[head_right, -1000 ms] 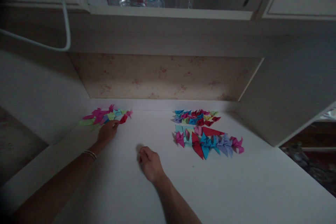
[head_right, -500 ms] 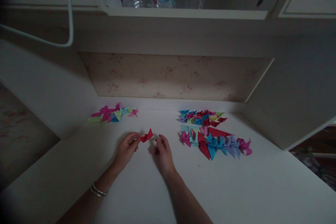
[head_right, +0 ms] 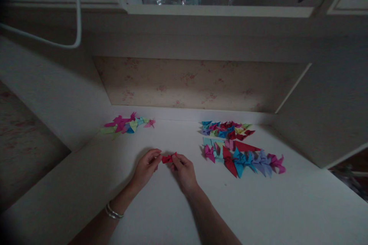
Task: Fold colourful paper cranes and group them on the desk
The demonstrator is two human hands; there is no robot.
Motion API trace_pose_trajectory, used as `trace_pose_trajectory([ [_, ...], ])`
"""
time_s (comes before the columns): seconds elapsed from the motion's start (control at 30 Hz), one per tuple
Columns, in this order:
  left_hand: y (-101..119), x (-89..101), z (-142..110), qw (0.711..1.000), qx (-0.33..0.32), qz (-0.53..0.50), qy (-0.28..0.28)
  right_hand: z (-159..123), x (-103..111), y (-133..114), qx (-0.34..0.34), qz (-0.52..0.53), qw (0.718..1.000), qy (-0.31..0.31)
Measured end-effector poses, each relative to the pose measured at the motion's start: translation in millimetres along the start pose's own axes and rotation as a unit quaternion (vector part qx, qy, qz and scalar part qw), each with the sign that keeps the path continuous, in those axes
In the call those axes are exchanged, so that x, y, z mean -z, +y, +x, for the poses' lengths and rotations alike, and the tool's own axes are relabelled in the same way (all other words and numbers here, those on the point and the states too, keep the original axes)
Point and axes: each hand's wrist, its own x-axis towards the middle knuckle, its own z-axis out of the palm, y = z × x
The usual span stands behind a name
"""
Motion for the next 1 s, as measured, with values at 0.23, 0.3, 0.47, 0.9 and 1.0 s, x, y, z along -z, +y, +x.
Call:
trace_pose_trajectory([
  [0.23,6,-2.1,-2,0.995,0.029,0.034,-0.088,0,2,1,0.007,0.012,1.0,0.02],
  [0.3,7,-1.9,-3,0.993,0.021,0.053,-0.107,-1,2,2,0.005,0.011,1.0,0.022],
  [0.47,4,-1.3,-3,0.991,0.015,0.064,-0.114,-2,2,0,0.005,0.002,1.0,0.026],
  [0.9,4,-0.5,0,0.996,0.019,0.055,-0.07,-2,0,10,0.018,-0.069,0.997,0.032],
  [1.0,2,-0.4,1,0.997,0.017,0.045,-0.068,-3,0,10,0.035,-0.104,0.994,0.029],
])
